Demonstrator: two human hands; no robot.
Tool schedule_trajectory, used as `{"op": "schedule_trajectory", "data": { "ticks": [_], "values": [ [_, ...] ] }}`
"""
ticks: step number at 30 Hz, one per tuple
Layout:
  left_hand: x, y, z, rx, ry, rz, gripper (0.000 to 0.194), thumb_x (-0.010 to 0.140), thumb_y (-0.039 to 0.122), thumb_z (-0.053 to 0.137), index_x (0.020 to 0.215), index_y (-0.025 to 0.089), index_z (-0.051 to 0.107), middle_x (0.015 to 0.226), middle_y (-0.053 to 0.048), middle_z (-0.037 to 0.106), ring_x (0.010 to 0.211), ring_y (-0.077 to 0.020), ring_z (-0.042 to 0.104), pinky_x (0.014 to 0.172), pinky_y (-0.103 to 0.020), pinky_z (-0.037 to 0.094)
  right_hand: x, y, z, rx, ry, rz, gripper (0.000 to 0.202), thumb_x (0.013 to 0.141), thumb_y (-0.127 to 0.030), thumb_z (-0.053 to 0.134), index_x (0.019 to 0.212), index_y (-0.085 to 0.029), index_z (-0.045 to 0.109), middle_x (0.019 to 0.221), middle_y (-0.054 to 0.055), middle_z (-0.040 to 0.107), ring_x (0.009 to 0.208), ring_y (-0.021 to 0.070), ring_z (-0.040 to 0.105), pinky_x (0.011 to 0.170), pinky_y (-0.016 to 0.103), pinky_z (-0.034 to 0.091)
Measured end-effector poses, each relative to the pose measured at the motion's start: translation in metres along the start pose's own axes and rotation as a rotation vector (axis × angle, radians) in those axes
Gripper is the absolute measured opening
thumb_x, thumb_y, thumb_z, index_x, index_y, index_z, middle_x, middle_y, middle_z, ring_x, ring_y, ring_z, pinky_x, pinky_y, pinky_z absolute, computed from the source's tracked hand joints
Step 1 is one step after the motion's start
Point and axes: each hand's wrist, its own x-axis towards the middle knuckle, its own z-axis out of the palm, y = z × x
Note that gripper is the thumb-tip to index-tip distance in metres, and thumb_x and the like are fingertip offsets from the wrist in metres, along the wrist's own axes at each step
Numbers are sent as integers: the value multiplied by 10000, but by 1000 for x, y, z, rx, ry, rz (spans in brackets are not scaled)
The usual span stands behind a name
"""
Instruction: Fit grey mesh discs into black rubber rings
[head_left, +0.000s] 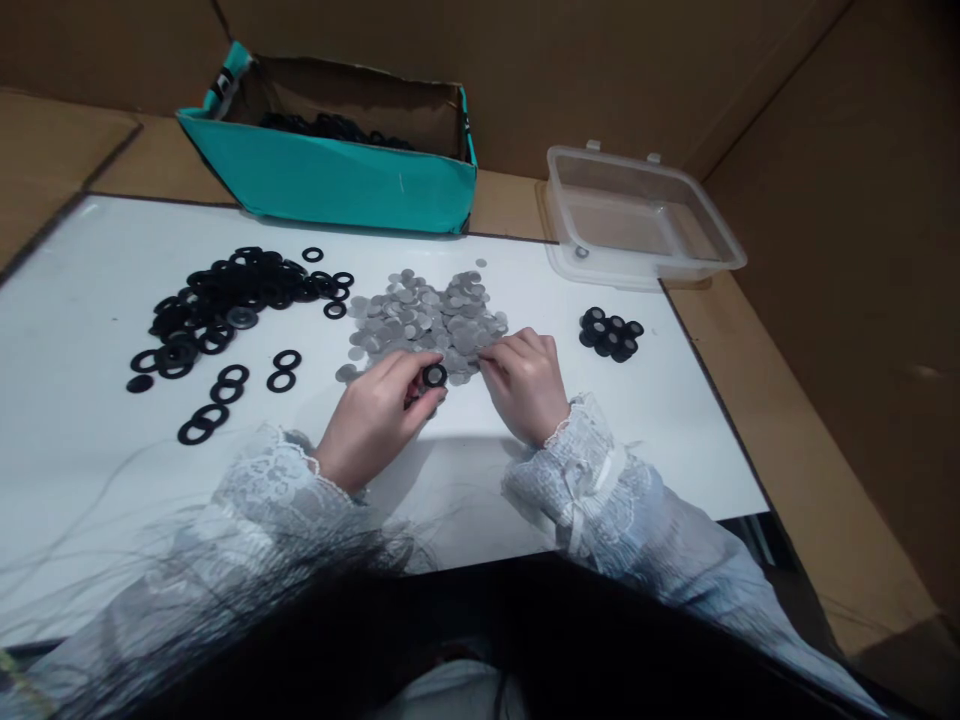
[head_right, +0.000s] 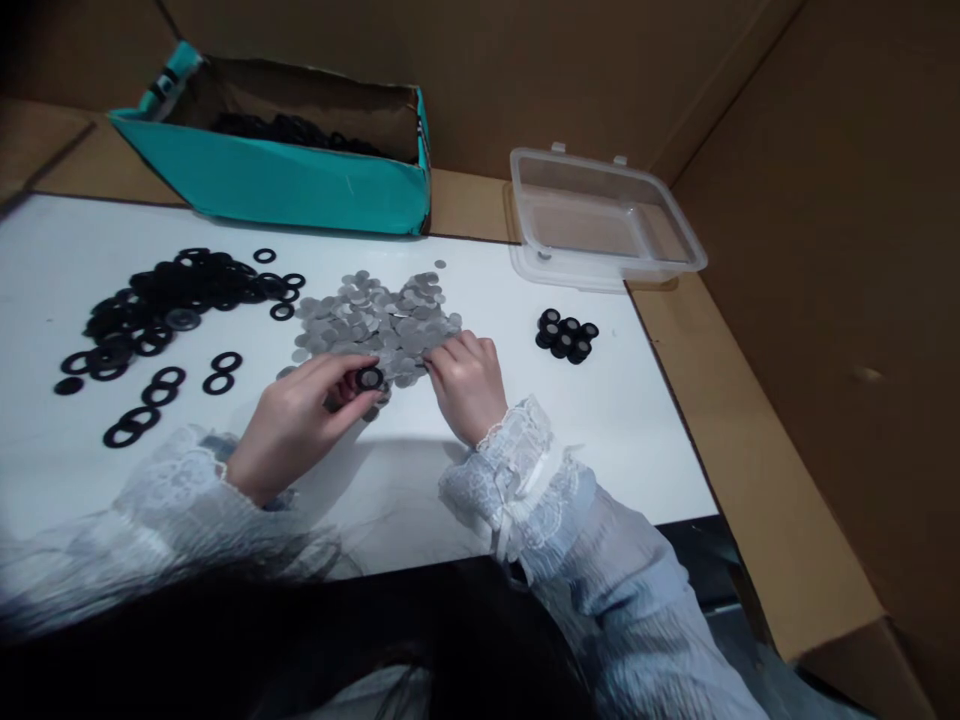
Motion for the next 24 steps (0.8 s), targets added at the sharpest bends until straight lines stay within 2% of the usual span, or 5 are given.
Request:
{"op": "schedule_trajectory", "data": {
  "ticks": [2,5,9,17,24],
  "values": [
    [0,0,0,-15,3,-28,256,867,278,540,1101,197,605,846,-53,661,737,-199,629,693,-313,518,2,-3,-2,217,9,157,84,847,-170,565,799,-185,632,785,43,675,798,194,559,755,349,393],
    [-1,1,2,-59,-4,-61,260,855,299,564,1097,217,615,839,-44,676,723,-198,634,701,-321,529,5,-7,-7,642,-115,408,34,800,-198,569,772,-180,560,707,19,632,655,145,552,649,300,434],
    [-1,3,3,-165,-20,-106,292,848,317,580,1113,204,625,865,-42,691,715,-183,644,710,-316,542,7,-14,-14,993,-289,522,119,792,-271,592,754,-189,515,688,7,639,664,130,597,657,277,465],
    [-1,7,0,-339,-79,-93,348,865,309,544,1164,155,636,954,-77,677,746,-161,640,682,-274,547,2,-17,-16,993,-443,518,216,751,-369,664,709,-174,583,636,-22,554,583,100,496,565,252,398],
    [0,7,-3,-354,-174,-83,382,877,331,536,1216,181,629,1034,-86,691,788,-172,641,702,-273,548,3,-20,-18,1096,-436,611,210,692,-319,725,689,-174,574,653,-4,630,597,101,555,578,246,425]
  ]
}}
